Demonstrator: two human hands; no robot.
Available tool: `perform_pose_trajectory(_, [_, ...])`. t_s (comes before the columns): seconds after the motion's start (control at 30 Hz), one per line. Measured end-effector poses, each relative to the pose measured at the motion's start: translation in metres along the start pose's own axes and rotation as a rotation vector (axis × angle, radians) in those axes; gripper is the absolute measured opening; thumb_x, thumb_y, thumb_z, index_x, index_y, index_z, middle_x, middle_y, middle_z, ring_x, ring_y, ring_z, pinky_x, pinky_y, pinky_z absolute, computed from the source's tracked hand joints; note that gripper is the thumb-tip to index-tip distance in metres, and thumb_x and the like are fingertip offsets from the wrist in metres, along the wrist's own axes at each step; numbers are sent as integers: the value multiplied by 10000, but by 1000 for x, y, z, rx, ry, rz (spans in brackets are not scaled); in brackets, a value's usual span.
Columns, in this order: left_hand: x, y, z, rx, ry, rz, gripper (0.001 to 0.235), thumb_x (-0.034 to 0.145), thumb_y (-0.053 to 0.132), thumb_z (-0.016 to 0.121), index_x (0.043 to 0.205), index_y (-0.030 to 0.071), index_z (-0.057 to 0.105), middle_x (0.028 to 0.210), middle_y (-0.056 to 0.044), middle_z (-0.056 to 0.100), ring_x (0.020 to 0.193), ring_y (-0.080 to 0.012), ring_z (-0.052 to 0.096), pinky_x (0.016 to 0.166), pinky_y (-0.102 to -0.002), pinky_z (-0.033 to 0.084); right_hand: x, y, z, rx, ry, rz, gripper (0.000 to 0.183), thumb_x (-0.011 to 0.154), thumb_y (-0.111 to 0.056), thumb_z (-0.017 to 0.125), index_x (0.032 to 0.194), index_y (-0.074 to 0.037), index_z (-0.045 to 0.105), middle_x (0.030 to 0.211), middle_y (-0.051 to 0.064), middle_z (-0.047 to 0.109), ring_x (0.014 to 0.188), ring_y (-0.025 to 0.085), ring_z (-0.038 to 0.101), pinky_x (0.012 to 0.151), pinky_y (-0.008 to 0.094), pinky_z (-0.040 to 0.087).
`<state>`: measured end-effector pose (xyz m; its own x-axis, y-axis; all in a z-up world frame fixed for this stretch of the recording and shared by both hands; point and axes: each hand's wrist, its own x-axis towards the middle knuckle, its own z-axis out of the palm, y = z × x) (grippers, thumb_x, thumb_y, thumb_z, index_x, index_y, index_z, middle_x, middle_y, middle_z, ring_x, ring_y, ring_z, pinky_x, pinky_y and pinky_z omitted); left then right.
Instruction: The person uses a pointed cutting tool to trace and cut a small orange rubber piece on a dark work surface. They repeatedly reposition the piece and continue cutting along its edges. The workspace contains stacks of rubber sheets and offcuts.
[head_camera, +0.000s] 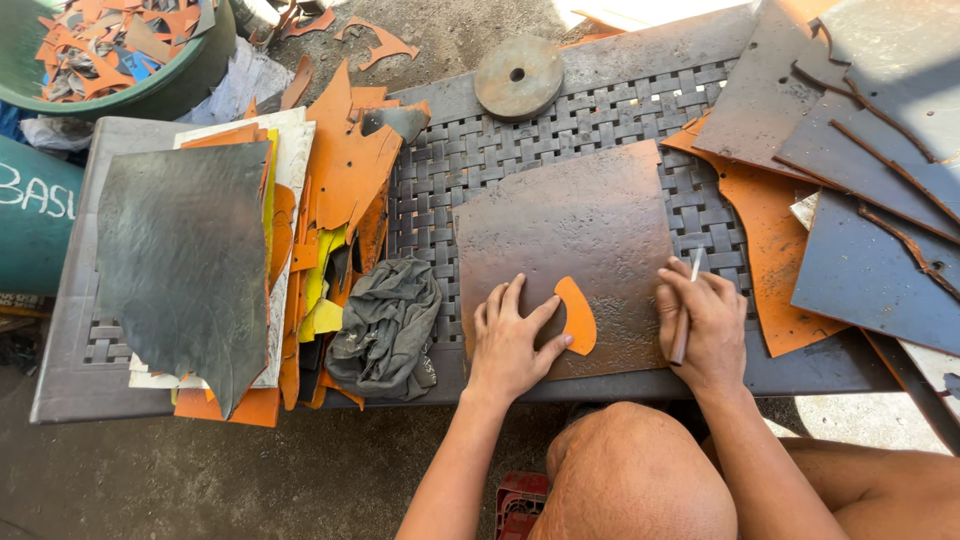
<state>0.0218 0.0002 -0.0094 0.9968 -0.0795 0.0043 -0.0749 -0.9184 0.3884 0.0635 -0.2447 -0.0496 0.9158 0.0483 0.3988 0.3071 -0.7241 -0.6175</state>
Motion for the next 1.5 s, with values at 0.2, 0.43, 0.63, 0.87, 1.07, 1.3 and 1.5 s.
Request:
perform_pose_trajectory(0.2, [43,15,25,8,50,80,599,857,518,723,1388,251,650,1571,-307,343,1460,-466,284,1162,-691,171,7,-10,-8,-155,-225,-152,523,821,-501,739,1216,-158,732,1414,37,642,1417,290,474,1178,490,289])
perform_pose_trajectory(0.43, [79,24,46,22,75,120,579,898,588,650,1396,293,637,1598,-298,315,1496,-450,253,1176,-718,111,29,-2,-1,-154,-270,-166,529,803,-454,754,1238,-157,722,1440,58,616,1427,319,442,1172,512,266])
perform_pose_trajectory(0.63, [81,23,52,59,88,121,568,932,626,578,1420,339,615,1613,-274,306,1505,-430,252,1193,-710,114,28,6,5,-159,-241,-141,422,859,-372,726,1222,-157,729,1437,49,631,1432,295,481,1200,488,289])
perform_pose_trajectory(0.87, [85,24,48,76,24,124,529,959,639,505,1421,399,596,1625,-260,268,1515,-426,216,1187,-714,85,30,4,6,-173,-249,-129,418,868,-371,713,1224,-152,725,1434,50,634,1424,296,489,1190,493,295])
perform_pose_trajectory(1.07, [86,22,49,81,22,136,528,975,641,477,1431,399,590,1640,-261,259,1526,-421,208,1191,-710,76,31,3,6,-177,-253,-128,420,885,-375,703,1238,-149,718,1445,52,631,1420,301,485,1190,498,290])
perform_pose_trajectory(1.3, [85,22,49,75,26,134,518,975,638,474,1420,403,599,1635,-261,264,1525,-415,212,1200,-703,73,31,2,4,-169,-258,-130,424,896,-387,700,1246,-148,720,1442,48,632,1424,303,482,1193,499,288])
perform_pose_trajectory(1.5, [86,21,50,91,23,134,522,975,647,470,1419,405,597,1634,-256,264,1526,-415,211,1201,-701,69,30,5,6,-167,-266,-122,418,898,-395,697,1245,-163,720,1445,40,632,1432,301,477,1196,493,279])
